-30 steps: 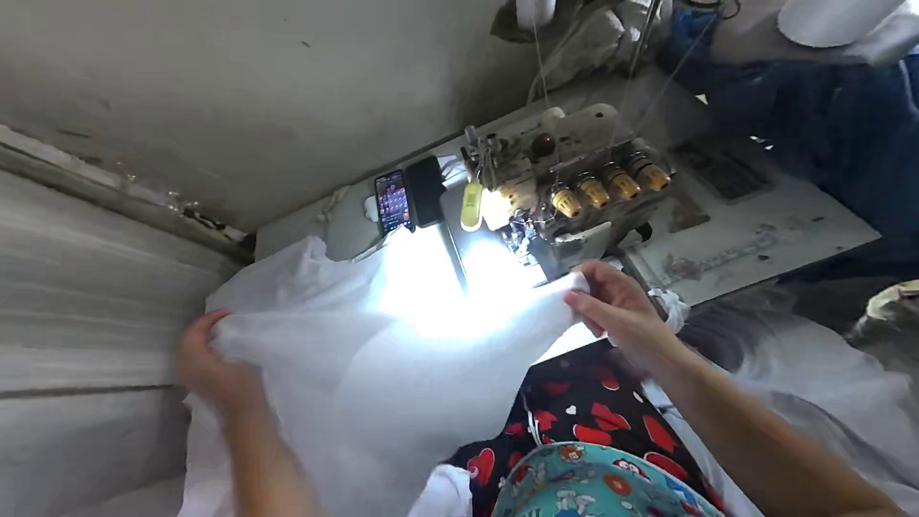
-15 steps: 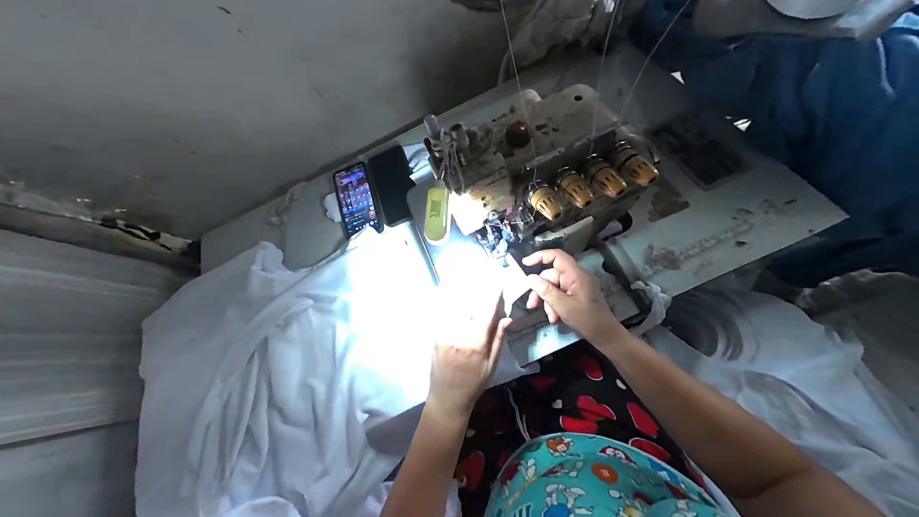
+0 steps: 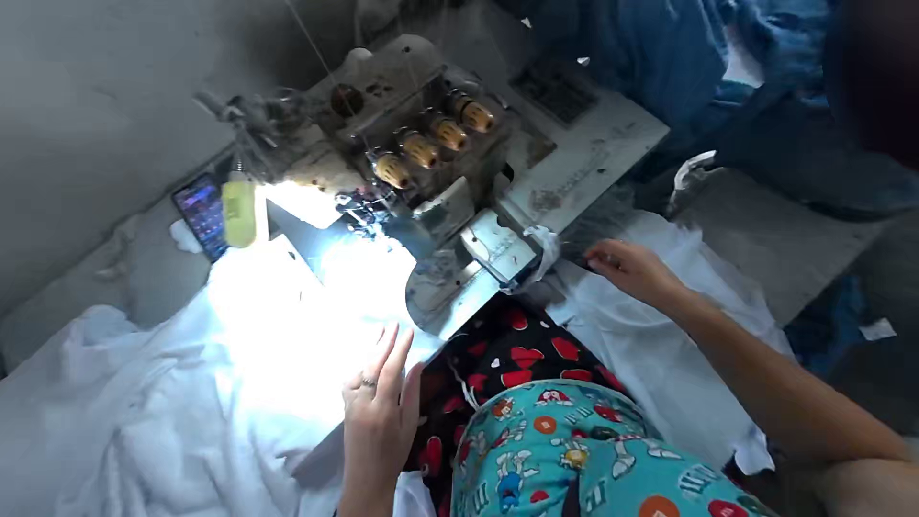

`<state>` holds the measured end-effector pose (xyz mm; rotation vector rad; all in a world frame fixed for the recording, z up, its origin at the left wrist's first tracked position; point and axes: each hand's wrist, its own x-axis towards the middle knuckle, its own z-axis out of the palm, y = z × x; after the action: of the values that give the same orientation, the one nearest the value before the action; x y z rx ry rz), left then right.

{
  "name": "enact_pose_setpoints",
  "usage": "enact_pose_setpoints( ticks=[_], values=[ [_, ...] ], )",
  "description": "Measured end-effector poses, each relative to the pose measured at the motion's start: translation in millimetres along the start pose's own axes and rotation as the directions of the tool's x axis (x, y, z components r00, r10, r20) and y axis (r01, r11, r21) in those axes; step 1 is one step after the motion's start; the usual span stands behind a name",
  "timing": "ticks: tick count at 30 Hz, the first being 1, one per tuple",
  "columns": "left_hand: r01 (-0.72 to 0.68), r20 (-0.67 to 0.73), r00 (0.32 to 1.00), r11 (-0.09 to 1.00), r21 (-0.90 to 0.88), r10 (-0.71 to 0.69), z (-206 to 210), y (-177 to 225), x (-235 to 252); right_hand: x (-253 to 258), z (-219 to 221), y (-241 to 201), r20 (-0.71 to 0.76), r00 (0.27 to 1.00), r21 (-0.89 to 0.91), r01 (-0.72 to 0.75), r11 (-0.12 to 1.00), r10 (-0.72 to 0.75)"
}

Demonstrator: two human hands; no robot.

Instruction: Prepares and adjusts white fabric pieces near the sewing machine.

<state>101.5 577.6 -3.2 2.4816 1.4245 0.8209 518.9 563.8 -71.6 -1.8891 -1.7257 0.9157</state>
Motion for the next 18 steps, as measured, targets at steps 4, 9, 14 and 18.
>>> enact_pose_setpoints(
  ticks=[4, 9, 14, 18],
  values=[
    [-0.054, 0.106, 0.993, 0.997, -0.061, 0.06, -11, -4, -16, -16, 22, 43, -0.052, 0.987, -0.065, -0.157, 0.985, 0.154],
    [-0.083, 0.146, 0.985, 0.996, -0.035, 0.087, -24, 2, -19, -13, 58, 42, -0.173, 0.983, -0.184, 0.026, 0.983, -0.058],
    [-0.078, 0.154, 0.985, 0.996, -0.042, 0.084, -30, 7, -23, -28, 51, 31, 0.177, 0.983, -0.264, 0.003, 0.965, 0.045],
    [-0.084, 0.176, 0.98, 0.994, -0.065, 0.094, -19, 9, -23, -39, 28, 34, 0.332, 0.938, -0.133, -0.061, 0.989, 0.102]
  ],
)
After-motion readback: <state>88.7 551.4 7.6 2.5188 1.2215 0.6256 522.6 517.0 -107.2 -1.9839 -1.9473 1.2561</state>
